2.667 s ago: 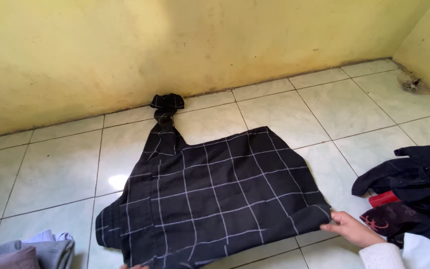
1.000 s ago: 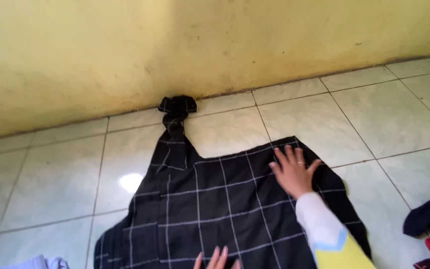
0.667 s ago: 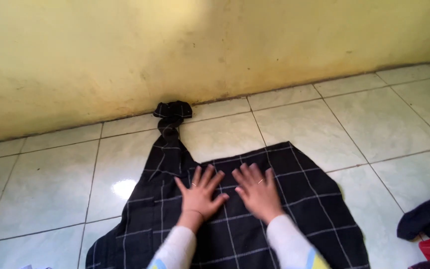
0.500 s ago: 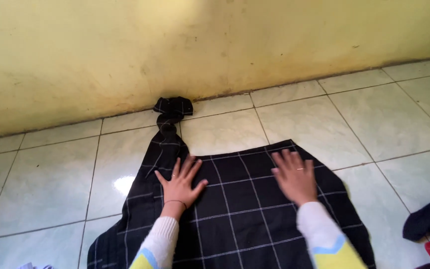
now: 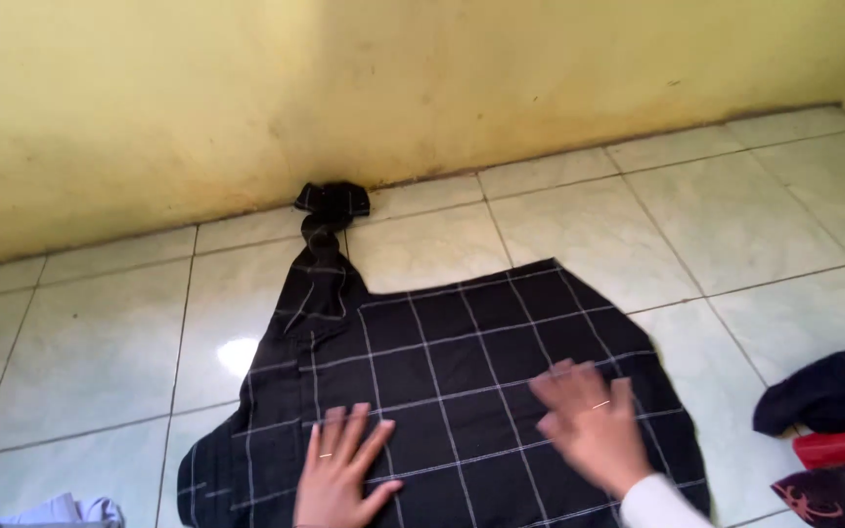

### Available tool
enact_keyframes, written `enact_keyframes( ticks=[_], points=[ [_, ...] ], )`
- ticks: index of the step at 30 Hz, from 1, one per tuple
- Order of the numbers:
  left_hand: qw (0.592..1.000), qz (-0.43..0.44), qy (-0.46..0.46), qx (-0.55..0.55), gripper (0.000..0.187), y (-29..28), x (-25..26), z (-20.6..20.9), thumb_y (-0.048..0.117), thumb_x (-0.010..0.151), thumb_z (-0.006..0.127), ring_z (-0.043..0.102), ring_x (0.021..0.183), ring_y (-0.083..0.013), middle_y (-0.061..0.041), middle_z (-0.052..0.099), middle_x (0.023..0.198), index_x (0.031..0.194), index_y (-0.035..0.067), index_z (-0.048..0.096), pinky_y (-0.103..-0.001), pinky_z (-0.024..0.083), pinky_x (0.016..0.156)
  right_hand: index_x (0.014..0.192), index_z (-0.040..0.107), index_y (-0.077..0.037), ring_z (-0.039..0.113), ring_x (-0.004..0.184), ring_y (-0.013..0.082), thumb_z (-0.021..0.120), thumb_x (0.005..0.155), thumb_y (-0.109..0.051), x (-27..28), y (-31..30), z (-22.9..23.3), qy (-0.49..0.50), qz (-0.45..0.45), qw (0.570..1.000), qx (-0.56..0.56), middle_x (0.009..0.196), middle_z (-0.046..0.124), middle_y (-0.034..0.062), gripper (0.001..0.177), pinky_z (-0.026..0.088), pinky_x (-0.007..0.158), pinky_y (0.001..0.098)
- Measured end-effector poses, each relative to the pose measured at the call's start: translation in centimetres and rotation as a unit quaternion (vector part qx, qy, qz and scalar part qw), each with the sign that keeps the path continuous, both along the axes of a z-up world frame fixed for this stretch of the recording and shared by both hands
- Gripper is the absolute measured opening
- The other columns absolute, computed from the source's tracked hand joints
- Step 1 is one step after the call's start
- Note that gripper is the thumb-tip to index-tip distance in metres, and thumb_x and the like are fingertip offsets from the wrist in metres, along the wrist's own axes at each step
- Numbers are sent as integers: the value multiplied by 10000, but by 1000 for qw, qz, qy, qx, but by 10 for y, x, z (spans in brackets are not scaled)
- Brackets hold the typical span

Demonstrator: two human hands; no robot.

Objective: Fold a black plaid shirt on the floor.

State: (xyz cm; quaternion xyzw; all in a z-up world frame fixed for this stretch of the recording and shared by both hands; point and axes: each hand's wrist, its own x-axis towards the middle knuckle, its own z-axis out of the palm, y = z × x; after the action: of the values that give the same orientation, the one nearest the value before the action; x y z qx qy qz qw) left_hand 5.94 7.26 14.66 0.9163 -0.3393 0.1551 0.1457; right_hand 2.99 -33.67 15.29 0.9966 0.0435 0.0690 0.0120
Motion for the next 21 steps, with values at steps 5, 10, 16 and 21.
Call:
enact_keyframes(
  ticks=[5,10,16,21],
  points=[
    [988,139,-55,40,858,29,1,-23,750,799,509,166,1498,-283,-42,225,1624,1531,343,321,-669,22,1153,1631,224,-390,120,1524,249,396,966,-561,4,-84,-34,80,-175,981,27,1721,118,-29,707,75,1159,665],
    [993,96,-53,-37,838,34,-32,-35,735,857,483,157,1489,-342,-162,212,1616,1553,293,327,-713,109,1136,1520,269,-278,169,1527,295,433,919,-470,-39,-7,-1,-146,-24,989,7,1640,226,34,652,156,1137,732],
    [994,83,6,77,919,92,-60,-95,626,734,684,271,1457,-331,-120,233,1632,1528,285,370,-602,333,1065,1596,259,-345,118,1559,281,452,905,-583,-59,-34,-2,140,-22,988,-67,1713,137,13,756,210,1088,704],
    [981,192,-12,10,1101,187,-91,-155,469,608,766,198,1420,-589,-320,133,1595,1507,34,302,-686,293,1122,1543,335,-190,224,1507,347,590,898,-420,-78,11,22,95,-151,983,46,1619,268,93,731,268,1135,655]
  ],
)
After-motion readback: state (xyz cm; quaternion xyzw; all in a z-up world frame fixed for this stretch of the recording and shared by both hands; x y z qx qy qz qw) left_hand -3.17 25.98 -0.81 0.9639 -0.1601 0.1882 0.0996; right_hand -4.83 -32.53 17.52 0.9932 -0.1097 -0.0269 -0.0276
